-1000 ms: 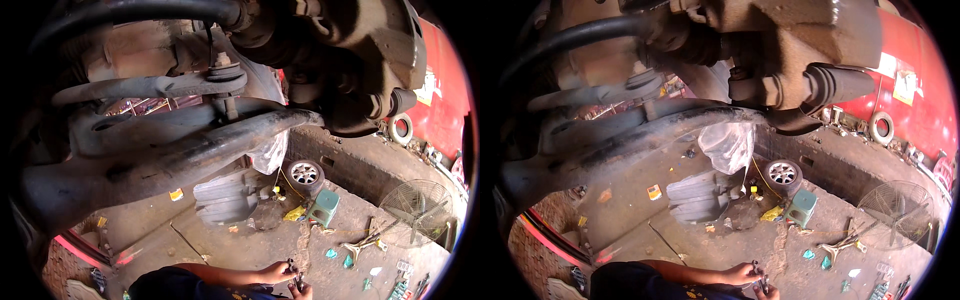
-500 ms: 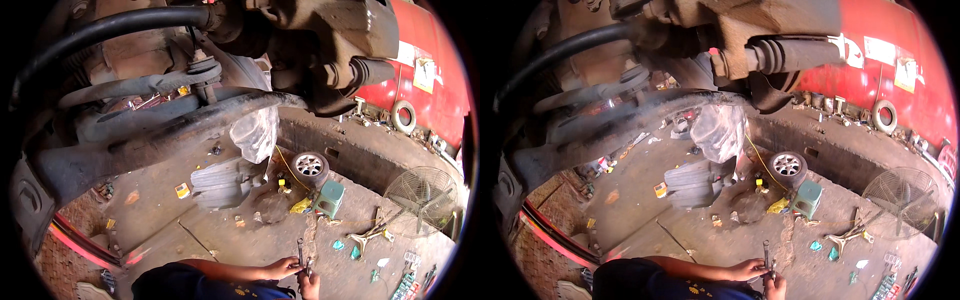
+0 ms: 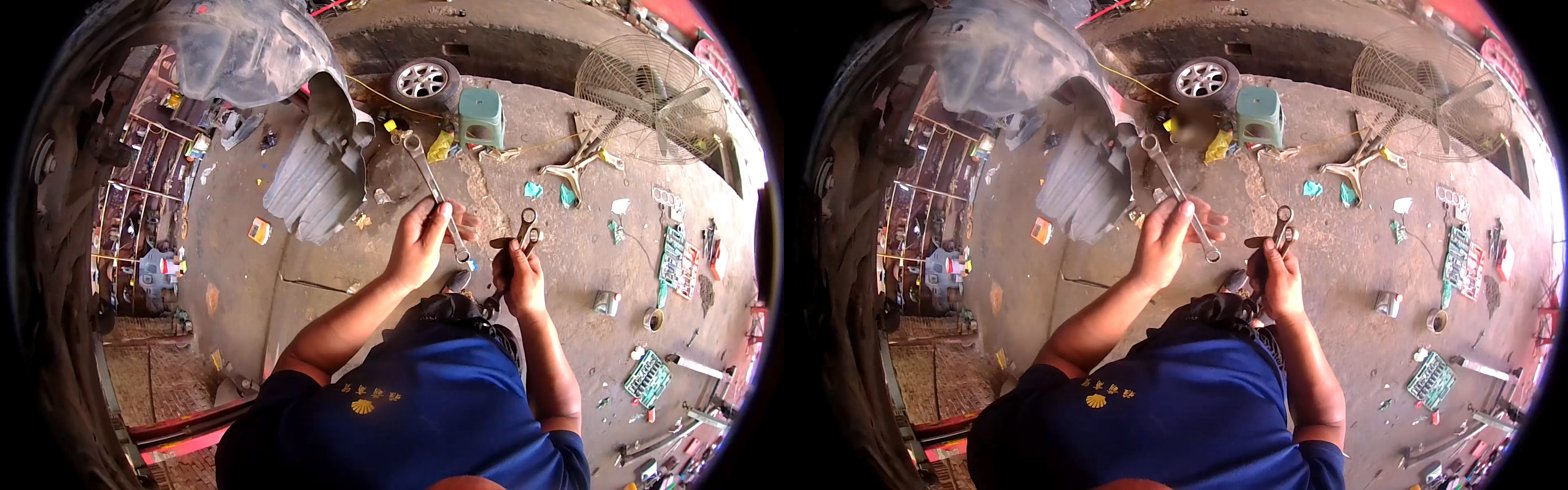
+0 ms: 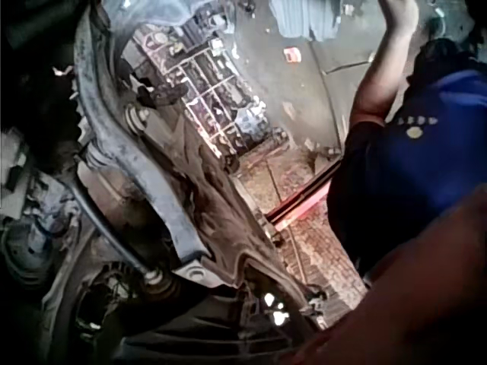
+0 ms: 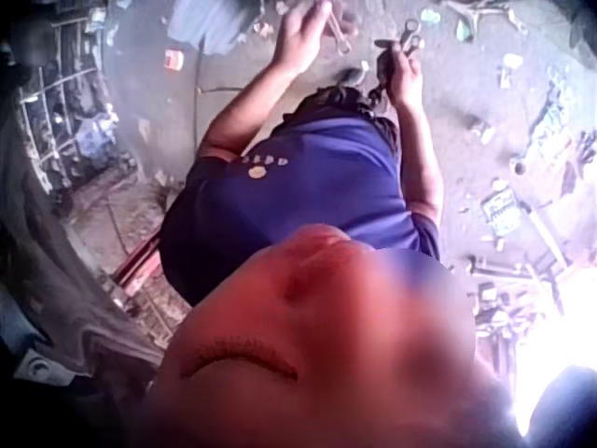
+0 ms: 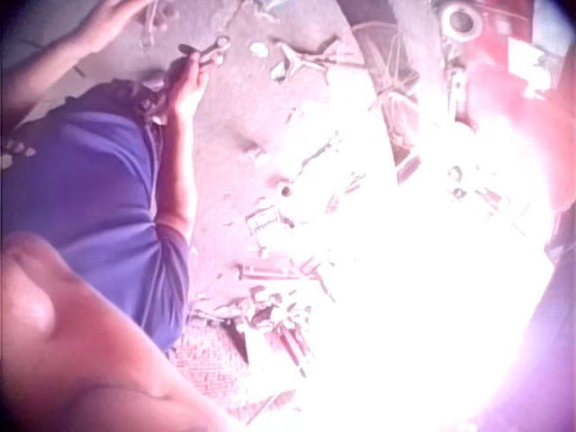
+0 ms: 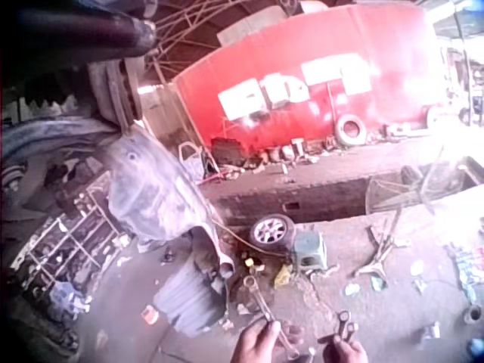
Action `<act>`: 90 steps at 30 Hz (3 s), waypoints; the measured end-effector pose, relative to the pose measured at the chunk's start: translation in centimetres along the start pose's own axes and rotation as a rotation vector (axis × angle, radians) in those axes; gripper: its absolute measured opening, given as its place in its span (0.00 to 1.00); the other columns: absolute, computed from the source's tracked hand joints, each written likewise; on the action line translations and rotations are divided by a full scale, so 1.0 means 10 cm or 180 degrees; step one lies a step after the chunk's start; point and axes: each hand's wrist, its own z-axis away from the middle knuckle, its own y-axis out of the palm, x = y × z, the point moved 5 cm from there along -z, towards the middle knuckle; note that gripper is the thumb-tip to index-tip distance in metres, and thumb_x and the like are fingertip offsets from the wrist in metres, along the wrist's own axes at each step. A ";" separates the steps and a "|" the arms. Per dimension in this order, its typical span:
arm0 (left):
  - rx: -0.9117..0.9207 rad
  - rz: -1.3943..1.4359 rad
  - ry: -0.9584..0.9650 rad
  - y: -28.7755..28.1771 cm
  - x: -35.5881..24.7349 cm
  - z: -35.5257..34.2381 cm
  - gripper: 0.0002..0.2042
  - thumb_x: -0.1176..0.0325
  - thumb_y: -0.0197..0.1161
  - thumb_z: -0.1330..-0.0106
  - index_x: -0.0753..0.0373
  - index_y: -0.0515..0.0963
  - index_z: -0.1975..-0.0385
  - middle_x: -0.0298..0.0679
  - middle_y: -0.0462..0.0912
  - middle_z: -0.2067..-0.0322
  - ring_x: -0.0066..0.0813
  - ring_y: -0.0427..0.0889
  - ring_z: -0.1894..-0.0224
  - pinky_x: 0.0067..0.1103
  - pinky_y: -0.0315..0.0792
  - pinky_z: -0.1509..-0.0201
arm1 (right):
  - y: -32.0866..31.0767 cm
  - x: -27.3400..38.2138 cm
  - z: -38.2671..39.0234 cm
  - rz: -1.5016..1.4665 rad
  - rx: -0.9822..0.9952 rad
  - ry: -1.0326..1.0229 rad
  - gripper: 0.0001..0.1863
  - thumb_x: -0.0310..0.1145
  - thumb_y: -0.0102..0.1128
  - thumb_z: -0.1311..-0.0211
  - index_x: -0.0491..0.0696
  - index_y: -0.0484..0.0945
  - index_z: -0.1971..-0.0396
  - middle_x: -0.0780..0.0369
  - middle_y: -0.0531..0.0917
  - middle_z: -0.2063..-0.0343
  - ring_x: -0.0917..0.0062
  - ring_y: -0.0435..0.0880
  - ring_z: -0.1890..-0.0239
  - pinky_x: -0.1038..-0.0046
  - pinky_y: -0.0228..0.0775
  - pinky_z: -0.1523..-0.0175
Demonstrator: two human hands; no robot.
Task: The person repairs the suspension underneath a vehicle by using various wrenches to loosen and turn fasteners on the components.
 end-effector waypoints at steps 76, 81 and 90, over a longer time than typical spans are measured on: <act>0.3786 -0.0801 -0.2320 2.74 1.86 0.95 0.15 0.73 0.50 0.31 0.69 0.74 0.47 0.41 0.81 0.55 0.30 0.82 0.54 0.27 0.76 0.48 | -2.11 -0.17 2.35 -0.1037 -0.3835 -0.2377 0.16 0.41 0.49 0.23 0.44 0.77 0.52 0.66 0.75 0.75 0.80 0.76 0.77 0.71 0.74 0.69; 0.3893 -0.1248 -0.1753 2.81 1.74 1.04 0.13 0.70 0.50 0.24 0.65 0.75 0.46 0.34 0.79 0.64 0.19 0.76 0.68 0.18 0.71 0.64 | -2.18 -0.15 2.60 -0.0066 -0.4066 -0.2168 0.16 0.41 0.52 0.27 0.44 0.81 0.55 0.61 0.80 0.74 0.75 0.81 0.69 0.66 0.74 0.63; 0.3222 -0.0587 -0.2475 2.66 1.76 0.91 0.16 0.57 0.51 0.20 0.65 0.76 0.54 0.26 0.60 0.81 0.14 0.59 0.81 0.16 0.56 0.79 | -1.90 0.17 2.59 0.0112 -0.2560 -0.1987 0.20 0.45 0.57 0.29 0.42 0.67 0.57 0.54 0.81 0.70 0.69 0.83 0.73 0.64 0.74 0.70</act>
